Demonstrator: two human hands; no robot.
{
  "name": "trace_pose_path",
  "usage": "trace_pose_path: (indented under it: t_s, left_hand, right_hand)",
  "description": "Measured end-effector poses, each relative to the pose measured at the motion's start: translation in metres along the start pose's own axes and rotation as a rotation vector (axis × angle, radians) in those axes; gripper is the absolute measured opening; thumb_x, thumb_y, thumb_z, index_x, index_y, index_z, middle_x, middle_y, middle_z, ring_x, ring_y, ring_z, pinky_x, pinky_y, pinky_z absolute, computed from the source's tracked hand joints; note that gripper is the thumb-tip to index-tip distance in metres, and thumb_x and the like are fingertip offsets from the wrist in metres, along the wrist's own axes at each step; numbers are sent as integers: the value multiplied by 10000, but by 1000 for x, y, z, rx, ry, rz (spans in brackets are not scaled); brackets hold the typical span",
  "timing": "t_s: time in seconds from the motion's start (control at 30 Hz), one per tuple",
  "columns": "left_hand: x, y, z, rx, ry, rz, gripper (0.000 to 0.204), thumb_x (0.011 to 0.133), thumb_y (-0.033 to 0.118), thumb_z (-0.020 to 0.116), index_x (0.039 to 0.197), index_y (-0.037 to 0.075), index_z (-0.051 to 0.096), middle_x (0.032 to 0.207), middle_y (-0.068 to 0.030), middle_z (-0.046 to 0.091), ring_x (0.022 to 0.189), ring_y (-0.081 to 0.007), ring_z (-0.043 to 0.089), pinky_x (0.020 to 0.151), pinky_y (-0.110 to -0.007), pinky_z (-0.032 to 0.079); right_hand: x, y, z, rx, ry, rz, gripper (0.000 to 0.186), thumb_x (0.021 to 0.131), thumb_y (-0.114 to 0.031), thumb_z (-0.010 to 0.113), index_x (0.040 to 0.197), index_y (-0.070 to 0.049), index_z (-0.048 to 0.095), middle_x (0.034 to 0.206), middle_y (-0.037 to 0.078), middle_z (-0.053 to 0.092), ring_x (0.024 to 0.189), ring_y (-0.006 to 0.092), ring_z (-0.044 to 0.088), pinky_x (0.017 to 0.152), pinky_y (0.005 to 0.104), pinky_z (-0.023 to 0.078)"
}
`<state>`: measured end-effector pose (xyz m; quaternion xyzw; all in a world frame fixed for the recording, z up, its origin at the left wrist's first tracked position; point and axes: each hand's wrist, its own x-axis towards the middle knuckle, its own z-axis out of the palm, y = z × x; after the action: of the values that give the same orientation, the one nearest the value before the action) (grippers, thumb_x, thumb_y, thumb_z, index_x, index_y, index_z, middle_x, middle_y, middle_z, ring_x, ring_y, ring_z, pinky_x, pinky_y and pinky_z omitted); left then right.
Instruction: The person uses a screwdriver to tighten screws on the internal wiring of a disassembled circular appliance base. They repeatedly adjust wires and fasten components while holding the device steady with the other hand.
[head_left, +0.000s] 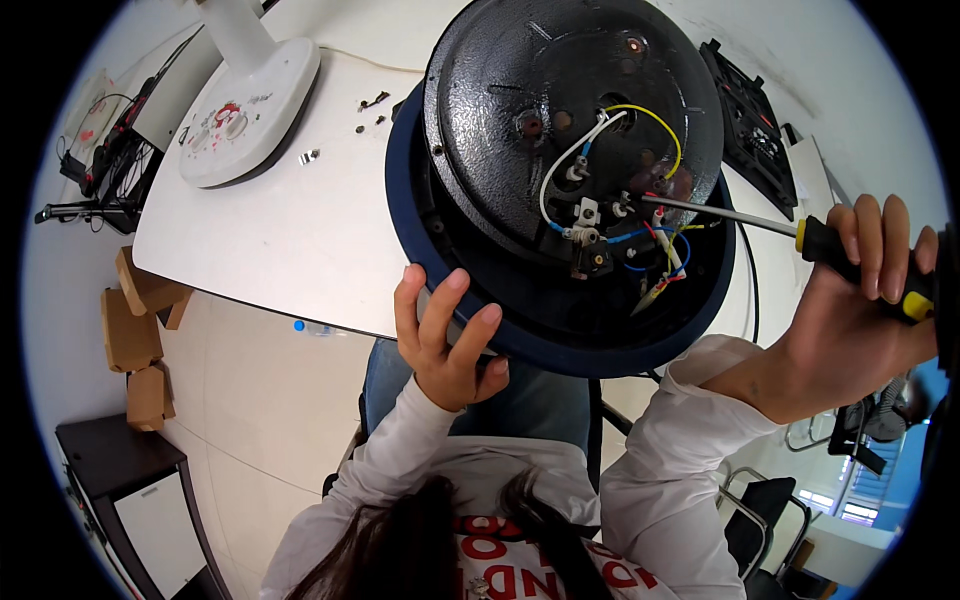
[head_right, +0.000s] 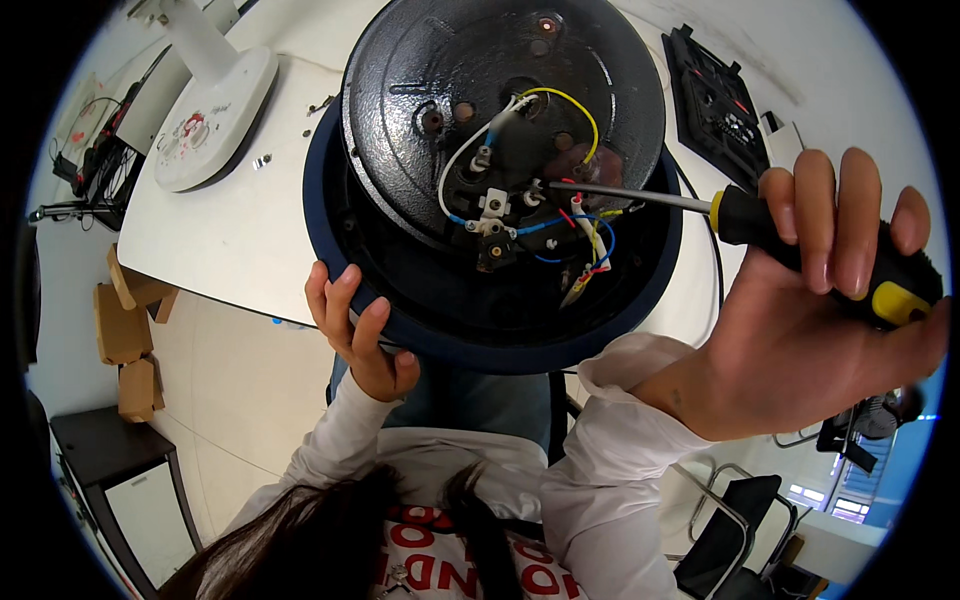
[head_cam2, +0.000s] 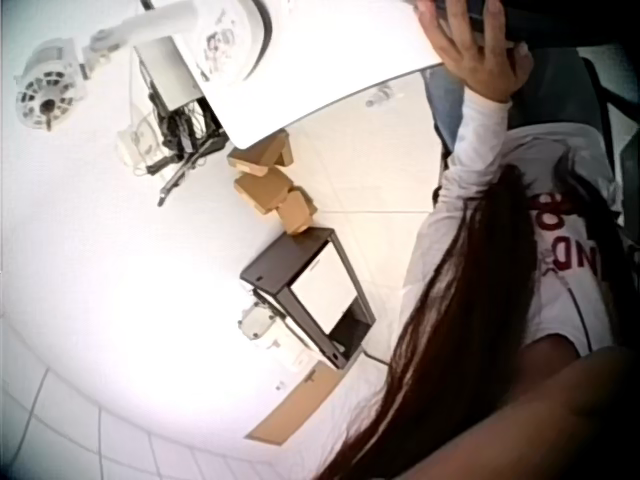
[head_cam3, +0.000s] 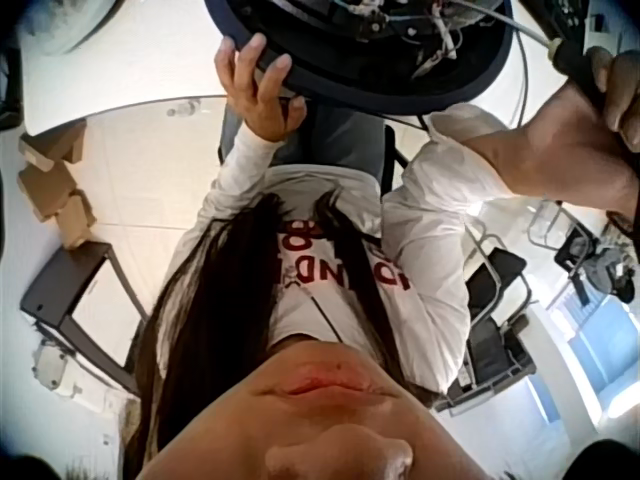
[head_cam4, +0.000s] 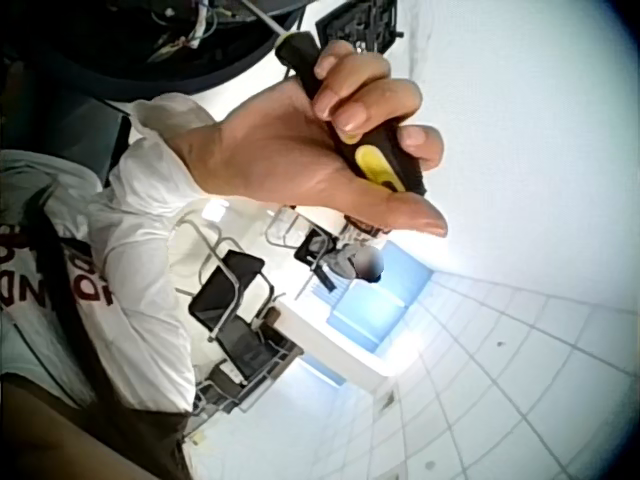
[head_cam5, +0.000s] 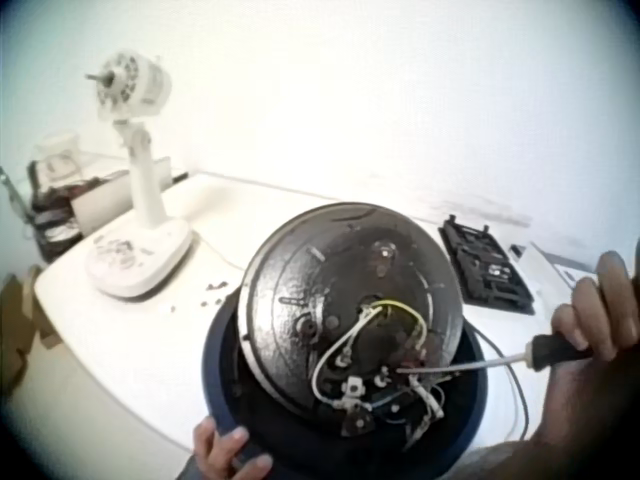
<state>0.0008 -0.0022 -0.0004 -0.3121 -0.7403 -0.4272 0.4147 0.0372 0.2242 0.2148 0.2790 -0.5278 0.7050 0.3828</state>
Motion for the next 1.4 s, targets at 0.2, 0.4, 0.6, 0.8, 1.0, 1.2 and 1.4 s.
trace_pose_path:
  t_s: [0.2, 0.4, 0.6, 0.8, 1.0, 1.2, 1.4]
  left_hand:
    - [-3, -2, 1, 20, 8, -2, 399, 891, 427, 421, 1208, 231, 564, 1316, -133, 490, 1254, -429, 373, 991, -540, 372]
    - [-2, -1, 0, 18, -4, -7, 382, 888, 442, 415, 1170, 255, 593, 1312, -108, 505, 1262, -396, 381, 984, -557, 386]
    - [-4, 0, 3, 51, 14, -22, 368, 910, 470, 373, 1162, 315, 592, 1302, -53, 525, 1265, -356, 399, 958, -550, 416]
    - [-2, 1, 3, 58, 11, -49, 354, 930, 492, 327, 1163, 382, 570, 1304, 7, 527, 1256, -292, 431, 962, -525, 426]
    - [-1, 0, 4, 52, 10, -63, 344, 923, 528, 328, 1164, 419, 549, 1302, 67, 524, 1254, -242, 439, 981, -507, 421]
    - [2, 1, 3, 41, 0, -75, 331, 902, 541, 386, 1175, 426, 533, 1308, 103, 515, 1255, -212, 441, 976, -503, 432]
    - [4, 0, 3, 43, 7, -82, 324, 885, 519, 461, 1190, 425, 518, 1316, 119, 505, 1254, -204, 447, 964, -496, 445]
  right_hand:
    - [-17, -14, 31, -132, 110, 106, 347, 880, -473, 497, 905, -127, 490, 663, 0, 436, 572, 94, 357, 615, 272, 315]
    - [-17, -12, 35, -168, 187, 127, 316, 867, -414, 583, 901, -127, 454, 718, -11, 416, 616, 82, 360, 676, 266, 302]
    - [-7, 0, 37, -290, 225, -1, 419, 872, -463, 556, 901, -66, 426, 828, 47, 410, 575, 93, 372, 592, 239, 317]
    - [-20, 5, 28, -254, 338, -200, 492, 806, -489, 672, 887, -38, 492, 878, 51, 433, 799, 155, 481, 771, 262, 434]
    - [-15, 5, 43, -454, 370, -222, 487, 840, -462, 614, 914, 4, 491, 890, 118, 504, 931, 232, 512, 1067, 446, 351]
    - [-16, -2, 33, -177, 219, -98, 254, 919, -261, 556, 883, -52, 417, 759, 58, 414, 714, 155, 437, 791, 326, 363]
    - [1, 0, 24, -53, 187, -31, 213, 836, -228, 579, 868, -68, 441, 637, 8, 405, 536, 100, 366, 583, 261, 322]
